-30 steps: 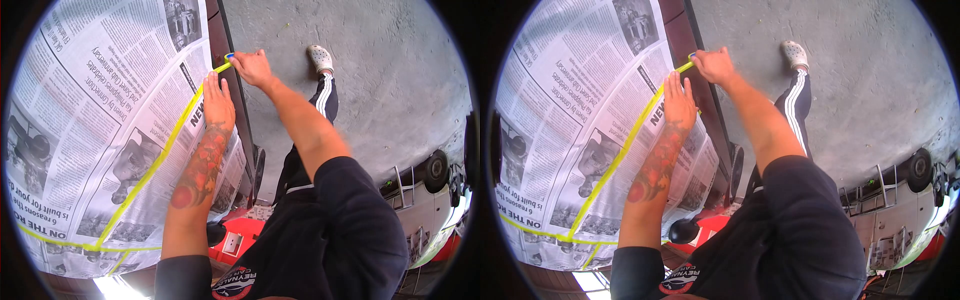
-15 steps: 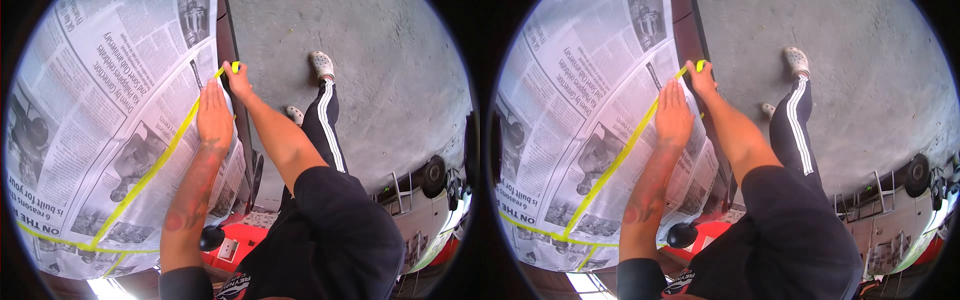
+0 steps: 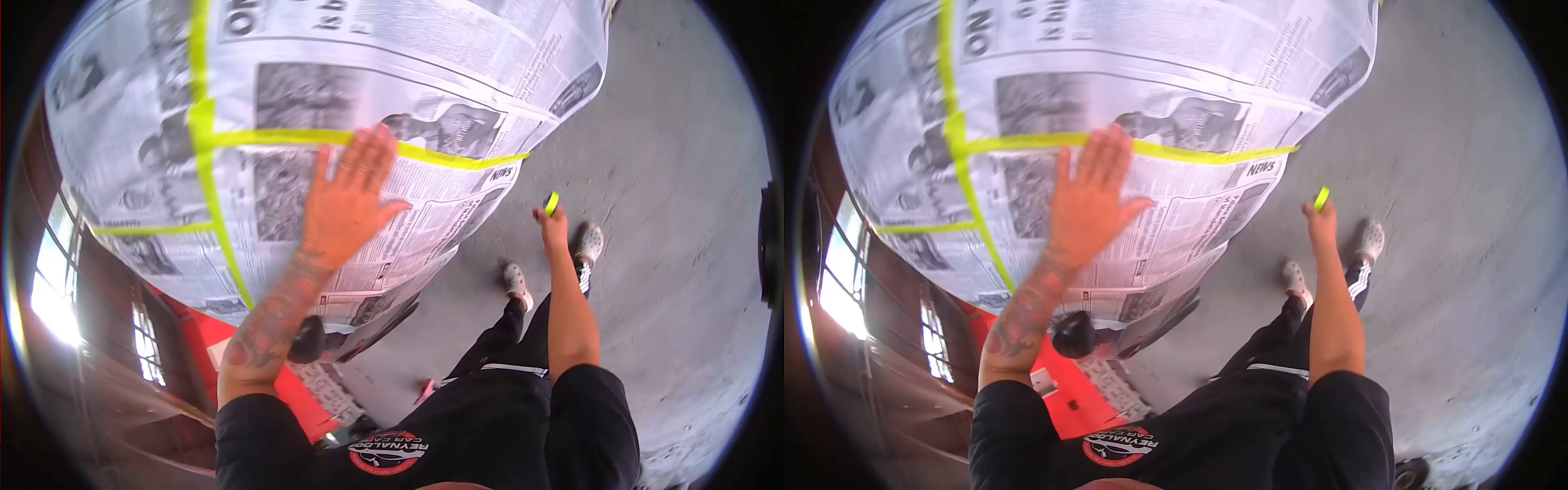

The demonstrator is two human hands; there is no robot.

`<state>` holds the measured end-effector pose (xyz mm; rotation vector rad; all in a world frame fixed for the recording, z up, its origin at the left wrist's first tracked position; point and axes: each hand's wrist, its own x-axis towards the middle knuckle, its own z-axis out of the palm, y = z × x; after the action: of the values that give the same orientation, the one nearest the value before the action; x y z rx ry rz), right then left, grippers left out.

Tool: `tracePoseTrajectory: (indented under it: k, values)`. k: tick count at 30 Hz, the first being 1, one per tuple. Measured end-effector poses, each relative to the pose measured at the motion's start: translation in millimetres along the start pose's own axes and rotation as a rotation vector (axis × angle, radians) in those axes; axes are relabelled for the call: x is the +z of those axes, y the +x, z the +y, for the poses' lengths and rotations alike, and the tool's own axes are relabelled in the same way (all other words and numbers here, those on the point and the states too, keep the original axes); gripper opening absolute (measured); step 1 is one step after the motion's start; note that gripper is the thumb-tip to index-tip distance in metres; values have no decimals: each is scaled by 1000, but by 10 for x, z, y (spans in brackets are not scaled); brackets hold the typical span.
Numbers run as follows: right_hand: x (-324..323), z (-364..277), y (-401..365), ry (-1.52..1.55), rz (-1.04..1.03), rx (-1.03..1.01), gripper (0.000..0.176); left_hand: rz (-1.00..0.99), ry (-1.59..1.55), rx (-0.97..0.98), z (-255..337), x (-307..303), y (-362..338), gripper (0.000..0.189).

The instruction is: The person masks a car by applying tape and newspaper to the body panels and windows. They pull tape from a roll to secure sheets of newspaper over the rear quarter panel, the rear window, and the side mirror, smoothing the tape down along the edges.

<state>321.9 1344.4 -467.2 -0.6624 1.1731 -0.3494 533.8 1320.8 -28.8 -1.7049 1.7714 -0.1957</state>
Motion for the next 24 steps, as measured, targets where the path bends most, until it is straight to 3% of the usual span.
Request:
tracePoseTrajectory:
  k: [3, 5, 8, 11, 12, 16, 20, 24]
  values:
    - [-318, 84, -395, -69, -89, -42, 32, 128, 103, -159, -492, -139, -211, 95]
    - [-443, -27, -719, -288, -120, -89, 27, 209, 163, -247, -700, -268, -304, 95]
    - [-508, -154, -1086, -303, -151, -174, 25, 350, 248, -309, -948, -422, -359, 90]
    - [-441, -495, -1581, -350, -146, -285, 24, 535, 223, -470, -1151, -465, -480, 84]
    - [-372, -570, -1769, -358, -117, -345, 24, 652, 260, -514, -1088, -553, -591, 70]
    - [96, -790, -2682, -470, -83, -611, 27, 732, -520, -200, -159, -354, -1363, 45]
    - [718, -831, -3723, -634, -231, -883, 24, 265, -1401, -211, 1058, 3, -2401, 46]
    - [1141, -270, -4278, -785, -479, -886, 23, 312, -1443, -248, 1573, 607, -3349, 46]
